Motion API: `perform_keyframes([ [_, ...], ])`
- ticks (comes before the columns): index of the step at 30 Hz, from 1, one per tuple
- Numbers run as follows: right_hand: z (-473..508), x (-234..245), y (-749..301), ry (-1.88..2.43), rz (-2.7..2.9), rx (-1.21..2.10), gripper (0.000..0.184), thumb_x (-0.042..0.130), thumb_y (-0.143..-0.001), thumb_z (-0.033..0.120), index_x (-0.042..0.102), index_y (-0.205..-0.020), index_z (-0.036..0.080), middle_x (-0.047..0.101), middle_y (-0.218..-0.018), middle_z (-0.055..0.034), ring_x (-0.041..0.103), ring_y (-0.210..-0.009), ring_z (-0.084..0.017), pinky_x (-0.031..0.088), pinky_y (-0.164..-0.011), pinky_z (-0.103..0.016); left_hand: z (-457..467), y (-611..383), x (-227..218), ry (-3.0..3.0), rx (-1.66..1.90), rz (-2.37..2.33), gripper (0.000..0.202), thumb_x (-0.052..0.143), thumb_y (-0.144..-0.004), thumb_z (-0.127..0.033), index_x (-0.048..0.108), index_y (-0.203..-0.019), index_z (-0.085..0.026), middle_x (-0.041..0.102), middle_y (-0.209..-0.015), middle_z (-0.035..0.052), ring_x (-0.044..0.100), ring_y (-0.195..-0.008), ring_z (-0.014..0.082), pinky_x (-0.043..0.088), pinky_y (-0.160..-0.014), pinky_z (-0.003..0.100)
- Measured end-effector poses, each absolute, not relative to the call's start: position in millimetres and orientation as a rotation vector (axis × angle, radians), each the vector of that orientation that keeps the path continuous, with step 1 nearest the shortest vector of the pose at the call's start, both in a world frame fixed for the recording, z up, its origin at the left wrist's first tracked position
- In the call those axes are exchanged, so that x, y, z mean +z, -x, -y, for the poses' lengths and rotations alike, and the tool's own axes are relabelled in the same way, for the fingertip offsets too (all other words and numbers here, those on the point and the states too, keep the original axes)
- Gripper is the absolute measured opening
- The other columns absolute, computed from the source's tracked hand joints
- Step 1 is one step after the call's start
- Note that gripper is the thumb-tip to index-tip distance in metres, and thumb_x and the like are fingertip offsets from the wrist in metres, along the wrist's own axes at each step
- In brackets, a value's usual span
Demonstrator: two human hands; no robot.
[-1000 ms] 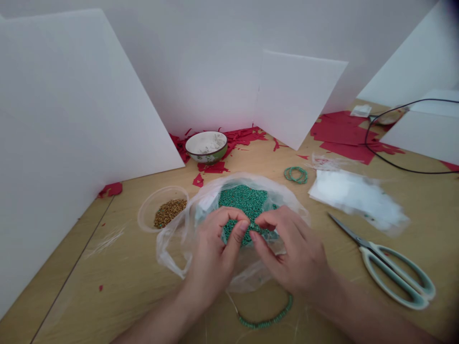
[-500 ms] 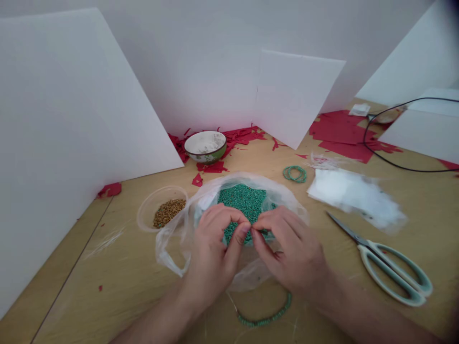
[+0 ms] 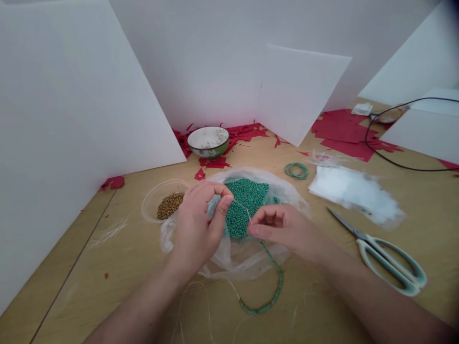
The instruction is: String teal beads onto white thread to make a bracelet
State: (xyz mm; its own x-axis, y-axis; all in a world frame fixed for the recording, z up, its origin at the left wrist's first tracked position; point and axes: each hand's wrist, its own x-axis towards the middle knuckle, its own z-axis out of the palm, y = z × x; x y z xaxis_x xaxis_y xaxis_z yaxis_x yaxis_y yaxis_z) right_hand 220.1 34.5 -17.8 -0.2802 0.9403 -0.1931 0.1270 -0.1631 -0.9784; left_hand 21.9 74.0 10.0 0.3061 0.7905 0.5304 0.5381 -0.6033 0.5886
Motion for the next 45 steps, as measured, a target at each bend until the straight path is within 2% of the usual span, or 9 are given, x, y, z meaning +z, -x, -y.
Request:
perform_keyframes([
  [9,-35.8,-15.3,-227.4,1.274,1.635,1.44,0.014,0.065,-0.085,0.033,0.071,-0.084,0.02,0.07,-0.078,-0.0013,0.063,-0.068,-0.013,0.051,-0.061,-0.026,-76.6,-16.3,11.2,-2.219,1.212,-1.247,0.011,0.051,-0.093,-0.029,0.059,-0.09,-0.022,0.065,-0.088,0.0021,0.059,-0.085,0.0189,0.044,-0.083,0.035],
  [11,-35.4,-11.1,-229.9,1.21,1.688,1.45,0.014,0.066,-0.085,0.033,0.071,-0.09,0.021,0.072,-0.083,-0.0019,0.066,-0.074,-0.015,0.053,-0.065,-0.027,-72.5,-19.3,12.4,-2.197,1.152,-1.18,0.013,0.05,-0.094,-0.028,0.059,-0.088,-0.021,0.065,-0.087,0.002,0.059,-0.083,0.0178,0.044,-0.082,0.034],
  [15,-31.4,4.2,-231.5,1.073,1.658,1.424,0.026,0.067,-0.085,0.036,0.067,-0.109,0.025,0.073,-0.1,-0.0027,0.068,-0.091,-0.017,0.055,-0.073,-0.029,-61.0,-30.5,17.4,-2.196,1.075,-1.018,0.013,0.052,-0.094,-0.027,0.06,-0.087,-0.02,0.064,-0.087,0.0014,0.059,-0.085,0.0164,0.044,-0.084,0.032],
  [20,-14.7,22.8,-239.0,1.221,1.653,1.21,0.02,0.061,-0.09,0.038,0.071,-0.088,0.022,0.073,-0.077,-0.0006,0.066,-0.07,-0.013,0.051,-0.063,-0.024,-49.2,-36.7,26.8,-2.141,0.996,-0.902,0.013,0.055,-0.093,-0.028,0.064,-0.087,-0.021,0.067,-0.086,-0.0002,0.06,-0.082,0.0149,0.045,-0.082,0.03],
  [24,9.9,18.5,-258.6,1.314,1.53,1.147,0.017,0.064,-0.088,0.038,0.069,-0.089,0.022,0.071,-0.071,-0.0008,0.064,-0.065,-0.013,0.05,-0.06,-0.024,-29.5,-22.4,25.2,-2.056,0.789,-0.94,0.013,0.059,-0.091,-0.031,0.066,-0.099,-0.025,0.069,-0.1,0.0005,0.062,-0.092,0.0163,0.047,-0.082,0.029],
  [28,33.7,-1.7,-279.5,1.277,1.228,1.078,0.011,0.066,-0.087,0.034,0.065,-0.089,0.024,0.067,-0.075,-0.0001,0.059,-0.064,-0.012,0.048,-0.058,-0.022,5.5,-5.5,4.4,-2.093,0.473,-0.886,0.014,0.053,-0.093,-0.021,0.066,-0.087,-0.021,0.067,-0.086,0.0004,0.061,-0.085,0.0149,0.047,-0.076,0.028],
  [35,56.7,-33.0,-296.9,1.21,0.758,1.062,0.014,0.077,-0.077,0.032,0.067,-0.084,0.024,0.063,-0.075,0.0019,0.058,-0.068,-0.01,0.048,-0.059,-0.018,40.5,-3.7,-39.4,-2.369,0.234,-1.037,0.01,0.056,-0.09,-0.019,0.066,-0.091,-0.021,0.064,-0.098,0.0029,0.056,-0.097,0.0219,0.047,-0.086,0.039],
  [39,66.5,-43.7,-296.4,1.219,0.664,1.092,0.017,0.079,-0.074,0.032,0.067,-0.082,0.023,0.064,-0.075,0.0013,0.058,-0.07,-0.009,0.047,-0.06,-0.015,43.3,0.7,-41.7,-2.501,0.17,-1.051,0.016,0.05,-0.093,-0.015,0.065,-0.087,-0.019,0.062,-0.095,0.0046,0.055,-0.094,0.0227,0.046,-0.085,0.042],
  [45,73.8,-61.0,-287.1,1.272,0.724,1.135,0.016,0.077,-0.075,0.035,0.067,-0.083,0.024,0.068,-0.084,-0.0017,0.06,-0.072,-0.014,0.05,-0.062,-0.024,50.8,5.5,-30.4,-2.597,0.086,-1.148,0.017,0.049,-0.091,-0.012,0.063,-0.086,-0.018,0.063,-0.092,0.0054,0.056,-0.09,0.0239,0.047,-0.083,0.045],
])
